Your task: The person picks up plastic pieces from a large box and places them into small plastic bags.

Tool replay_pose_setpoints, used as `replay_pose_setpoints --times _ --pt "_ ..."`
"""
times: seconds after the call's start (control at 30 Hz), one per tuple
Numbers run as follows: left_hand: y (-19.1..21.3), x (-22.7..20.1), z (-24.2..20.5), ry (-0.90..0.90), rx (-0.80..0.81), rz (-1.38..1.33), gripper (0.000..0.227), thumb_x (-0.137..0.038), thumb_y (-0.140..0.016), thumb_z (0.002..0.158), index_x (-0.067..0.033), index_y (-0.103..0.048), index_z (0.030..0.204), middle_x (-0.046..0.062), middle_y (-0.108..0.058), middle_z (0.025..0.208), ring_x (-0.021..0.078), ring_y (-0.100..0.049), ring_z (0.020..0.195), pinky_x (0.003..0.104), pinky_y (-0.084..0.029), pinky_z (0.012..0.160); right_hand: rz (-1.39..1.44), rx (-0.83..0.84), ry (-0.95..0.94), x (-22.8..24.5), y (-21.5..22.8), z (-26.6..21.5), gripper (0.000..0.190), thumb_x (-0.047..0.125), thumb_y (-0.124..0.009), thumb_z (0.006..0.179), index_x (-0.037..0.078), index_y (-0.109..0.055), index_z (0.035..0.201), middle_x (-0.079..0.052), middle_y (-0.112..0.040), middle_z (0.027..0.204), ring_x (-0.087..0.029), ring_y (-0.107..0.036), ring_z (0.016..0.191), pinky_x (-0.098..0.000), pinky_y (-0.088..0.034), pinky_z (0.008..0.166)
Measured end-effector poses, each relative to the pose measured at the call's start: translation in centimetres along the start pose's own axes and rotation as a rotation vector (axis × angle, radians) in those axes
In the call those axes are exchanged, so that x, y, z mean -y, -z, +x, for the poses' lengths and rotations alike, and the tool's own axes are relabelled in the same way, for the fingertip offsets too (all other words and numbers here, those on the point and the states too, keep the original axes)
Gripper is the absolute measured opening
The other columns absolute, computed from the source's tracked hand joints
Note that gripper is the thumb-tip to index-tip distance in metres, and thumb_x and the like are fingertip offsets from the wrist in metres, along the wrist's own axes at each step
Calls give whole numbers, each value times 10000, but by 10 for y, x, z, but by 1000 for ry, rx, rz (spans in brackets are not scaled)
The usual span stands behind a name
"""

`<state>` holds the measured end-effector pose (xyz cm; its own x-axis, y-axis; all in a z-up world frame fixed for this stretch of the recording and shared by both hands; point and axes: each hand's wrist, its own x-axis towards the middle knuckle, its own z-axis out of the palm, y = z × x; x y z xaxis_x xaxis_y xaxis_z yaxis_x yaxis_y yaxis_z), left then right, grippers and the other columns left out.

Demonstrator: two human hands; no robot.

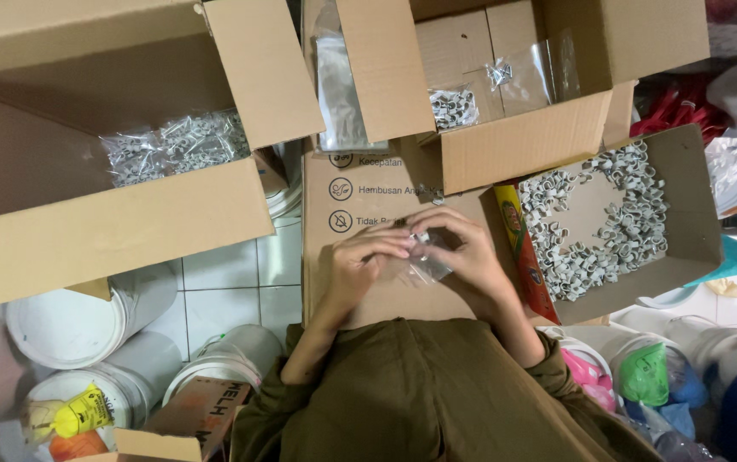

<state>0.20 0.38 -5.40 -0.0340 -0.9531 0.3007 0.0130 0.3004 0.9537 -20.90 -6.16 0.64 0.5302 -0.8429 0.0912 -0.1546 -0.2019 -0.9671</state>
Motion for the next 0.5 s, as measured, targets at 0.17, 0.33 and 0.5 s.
replay_pose_setpoints --times 0.17,0.33,0.5 --pt "15 -32 -16 -224 192 704 201 -52 -655 933 -145 -759 1077 4 -785 1172 190 -713 1191 435 -481 1134 -553 -3 317 3 -2 -12 228 81 -800 761 54 -786 987 -71 -742 1101 -265 -674 1002 -363 -564 860" --pt "13 -42 -25 -216 313 836 170 -182 -713 931 -169 -775 1090 -19 -753 1230 122 -668 1205 417 -446 1151 -451 78 236 1 -9 -27 239 86 -817 772 49 -794 1008 -78 -750 1059 -232 -688 911 -344 -561 803" --pt "17 -36 -35 -61 191 593 153 -232 -765 946 -128 -796 1054 -22 -749 1221 83 -684 1171 390 -488 1121 -324 9 78 -10 -14 -32 191 23 -761 825 27 -786 1014 -90 -774 1033 -218 -715 941 -335 -569 840"
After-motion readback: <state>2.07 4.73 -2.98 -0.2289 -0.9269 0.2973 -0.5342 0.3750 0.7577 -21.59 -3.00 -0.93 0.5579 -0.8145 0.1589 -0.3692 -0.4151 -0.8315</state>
